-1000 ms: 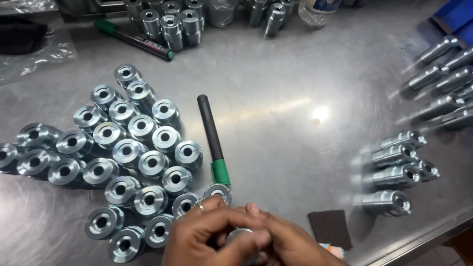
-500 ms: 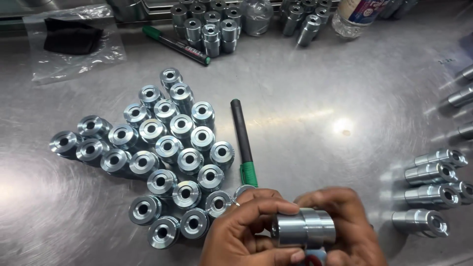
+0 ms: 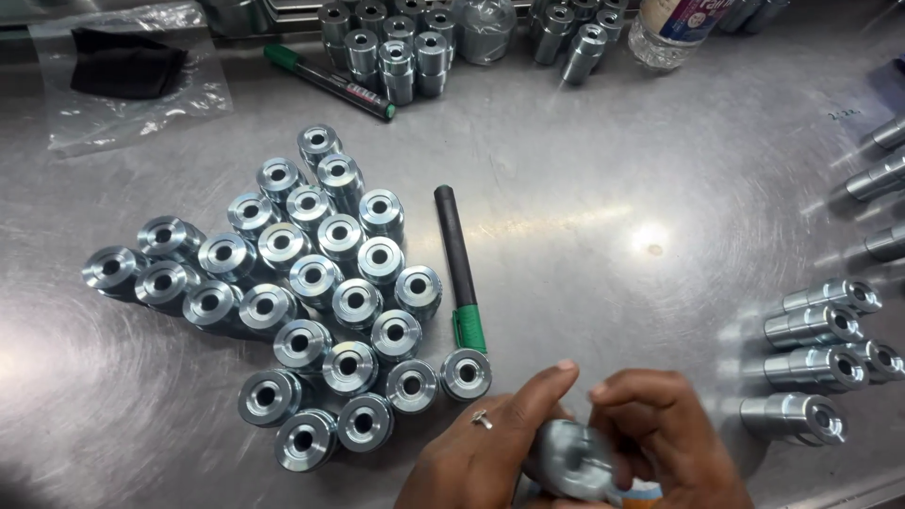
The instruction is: Manually inspect and sort machined metal bushings on a stainless steel work surface.
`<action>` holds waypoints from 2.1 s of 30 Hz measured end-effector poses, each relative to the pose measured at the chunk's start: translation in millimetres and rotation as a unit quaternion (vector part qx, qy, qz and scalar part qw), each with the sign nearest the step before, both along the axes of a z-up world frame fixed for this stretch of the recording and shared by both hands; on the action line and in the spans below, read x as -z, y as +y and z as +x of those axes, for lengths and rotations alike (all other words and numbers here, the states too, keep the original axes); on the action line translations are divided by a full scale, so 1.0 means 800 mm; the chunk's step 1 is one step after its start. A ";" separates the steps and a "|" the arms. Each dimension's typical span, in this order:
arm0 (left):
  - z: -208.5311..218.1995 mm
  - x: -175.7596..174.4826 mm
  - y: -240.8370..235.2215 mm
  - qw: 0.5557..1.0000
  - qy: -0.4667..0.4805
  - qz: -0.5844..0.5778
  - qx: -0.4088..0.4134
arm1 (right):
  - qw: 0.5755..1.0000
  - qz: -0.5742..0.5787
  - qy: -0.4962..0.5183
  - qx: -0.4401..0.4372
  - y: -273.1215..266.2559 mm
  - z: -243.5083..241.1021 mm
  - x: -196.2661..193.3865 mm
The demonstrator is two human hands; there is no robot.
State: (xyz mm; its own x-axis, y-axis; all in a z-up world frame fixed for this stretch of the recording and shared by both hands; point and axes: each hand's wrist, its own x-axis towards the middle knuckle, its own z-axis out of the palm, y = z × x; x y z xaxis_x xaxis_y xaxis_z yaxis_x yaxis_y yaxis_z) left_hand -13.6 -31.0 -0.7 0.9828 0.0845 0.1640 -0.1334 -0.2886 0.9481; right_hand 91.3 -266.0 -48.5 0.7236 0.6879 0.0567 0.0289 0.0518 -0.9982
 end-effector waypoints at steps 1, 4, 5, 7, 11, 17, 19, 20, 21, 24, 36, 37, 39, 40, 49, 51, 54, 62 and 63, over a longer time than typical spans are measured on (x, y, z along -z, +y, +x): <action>0.000 0.011 -0.005 1.000 0.000 -0.001 -0.001 | 1.000 -0.001 0.000 -0.001 -0.005 0.009 -0.018; -0.004 0.043 -0.018 0.991 0.056 0.121 0.000 | 0.924 -0.317 -0.211 0.020 -0.056 0.073 -0.025; -0.007 0.054 -0.024 0.978 0.022 0.204 -0.025 | 0.866 -0.415 -0.263 0.091 -0.111 0.114 -0.005; -0.007 0.057 -0.027 0.957 -0.010 0.284 -0.050 | 0.789 -0.506 -0.309 0.159 -0.217 0.166 0.038; 0.004 0.029 -0.007 0.902 -0.038 0.385 -0.192 | 0.693 -0.688 -0.178 0.120 -0.212 0.152 0.032; 0.019 0.003 0.003 0.868 0.034 0.445 -0.218 | 0.688 -0.676 -0.244 0.102 -0.070 0.072 -0.038; 0.023 -0.004 0.005 0.850 0.058 0.475 -0.223 | 0.665 -0.720 -0.172 0.100 -0.043 0.058 -0.053; 0.024 -0.006 0.007 0.841 0.074 0.487 -0.226 | 0.821 -0.516 -0.240 0.042 -0.051 0.058 -0.043; 0.024 -0.007 0.008 0.832 0.090 0.498 -0.228 | 0.920 -0.263 -0.290 0.003 -0.059 0.058 -0.032; 0.016 0.008 0.016 0.834 0.061 0.499 -0.225 | 0.973 -0.154 0.166 0.043 -0.043 0.037 -0.032; -0.007 0.001 0.011 0.954 0.137 -0.257 -0.077 | 0.790 0.029 0.605 -0.094 0.085 -0.025 -0.019; -0.007 -0.005 0.015 0.953 0.136 -0.257 -0.079 | 0.789 0.028 0.606 -0.097 0.079 -0.021 -0.016; -0.004 -0.019 0.020 0.896 0.142 -0.419 -0.037 | 0.824 0.053 0.557 -0.087 0.064 -0.012 -0.010; -0.001 -0.021 0.018 0.896 0.141 -0.420 -0.039 | 0.824 0.051 0.557 -0.088 0.062 -0.011 -0.014; 0.002 -0.025 0.008 0.881 0.111 -0.460 -0.020 | 0.998 0.014 -0.053 0.023 0.064 -0.028 -0.063; 0.002 -0.030 0.008 0.876 0.119 -0.468 -0.013 | 0.997 -0.014 0.039 0.063 0.033 -0.026 -0.035; 0.002 -0.028 0.009 0.876 0.124 -0.466 -0.003 | 0.998 -0.014 0.032 0.051 0.041 -0.023 -0.039; -0.002 -0.031 0.003 0.977 0.026 -0.210 -0.005 | 1.000 -0.005 0.027 0.004 0.029 -0.019 -0.045; -0.003 -0.028 0.001 0.996 -0.019 -0.088 -0.004 | 0.998 -0.057 -0.017 0.013 0.023 -0.019 -0.041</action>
State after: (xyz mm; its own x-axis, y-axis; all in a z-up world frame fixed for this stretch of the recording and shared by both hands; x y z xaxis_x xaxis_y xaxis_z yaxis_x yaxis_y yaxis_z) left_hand -15.8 -30.5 21.9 0.9753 0.1233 0.1835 -0.1691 -0.1188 0.9784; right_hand 76.0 -247.6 -15.5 0.7404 0.6721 0.0037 0.0625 -0.0634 -0.9960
